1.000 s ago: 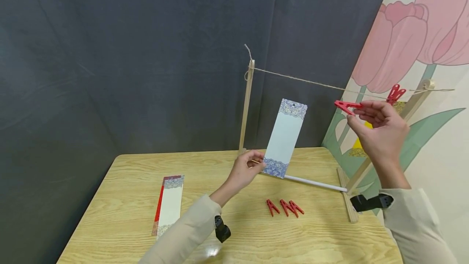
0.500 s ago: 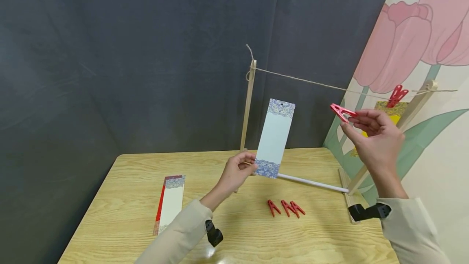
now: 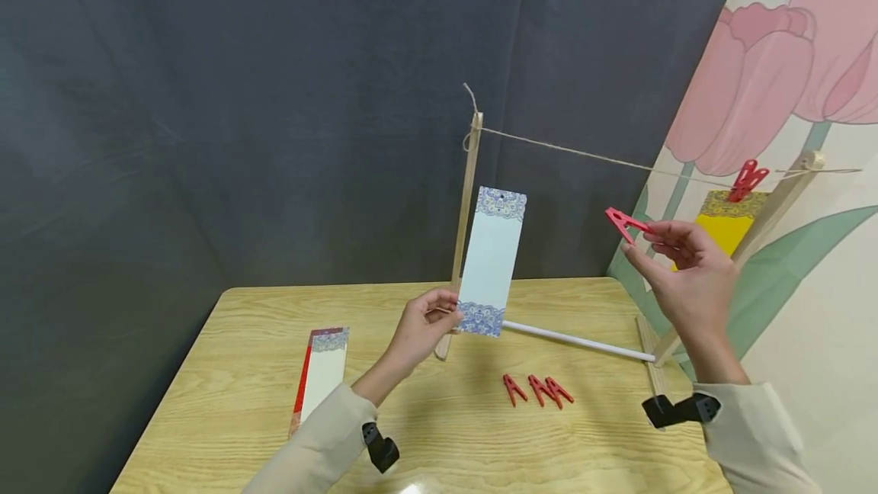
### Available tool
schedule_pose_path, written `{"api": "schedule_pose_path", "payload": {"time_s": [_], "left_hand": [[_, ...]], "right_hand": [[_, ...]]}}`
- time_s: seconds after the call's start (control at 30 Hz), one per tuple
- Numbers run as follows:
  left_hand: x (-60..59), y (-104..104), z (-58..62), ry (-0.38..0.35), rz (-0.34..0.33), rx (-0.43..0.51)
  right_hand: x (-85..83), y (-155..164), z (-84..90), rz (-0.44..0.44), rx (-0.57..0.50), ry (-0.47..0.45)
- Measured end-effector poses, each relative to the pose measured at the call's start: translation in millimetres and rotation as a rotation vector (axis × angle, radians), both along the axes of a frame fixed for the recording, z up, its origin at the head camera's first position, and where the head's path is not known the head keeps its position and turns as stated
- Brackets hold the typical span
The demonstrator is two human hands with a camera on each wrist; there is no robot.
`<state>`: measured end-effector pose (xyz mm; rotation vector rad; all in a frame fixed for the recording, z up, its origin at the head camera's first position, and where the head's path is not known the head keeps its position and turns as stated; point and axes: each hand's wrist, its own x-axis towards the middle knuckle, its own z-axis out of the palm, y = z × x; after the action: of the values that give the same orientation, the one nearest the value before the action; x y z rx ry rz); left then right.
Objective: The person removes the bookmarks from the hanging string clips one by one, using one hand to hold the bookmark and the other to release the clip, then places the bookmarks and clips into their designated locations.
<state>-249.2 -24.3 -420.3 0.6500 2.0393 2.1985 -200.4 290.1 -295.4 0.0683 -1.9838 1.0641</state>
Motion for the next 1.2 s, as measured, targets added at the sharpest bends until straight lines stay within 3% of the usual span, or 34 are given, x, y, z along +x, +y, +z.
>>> {"api": "schedule_pose_path", "payload": {"time_s": [0.53, 0.9, 1.2], "left_hand": [[5.7, -28.4, -4.5, -0.049, 0.043, 0.039], [11.8, -50.2, -14.5, -0.114, 0.08, 0.083], [15.8, -68.6, -20.9, -0.112, 0.127, 0.054]], "right_hand": [[5.7, -5.8, -17.8, -0.038, -0.014, 0.022], [10.7, -4.9, -38.2, -0.064, -0.072, -0.031], [13.1, -7.0, -54.6, -0.061, -0.122, -0.06]]}}
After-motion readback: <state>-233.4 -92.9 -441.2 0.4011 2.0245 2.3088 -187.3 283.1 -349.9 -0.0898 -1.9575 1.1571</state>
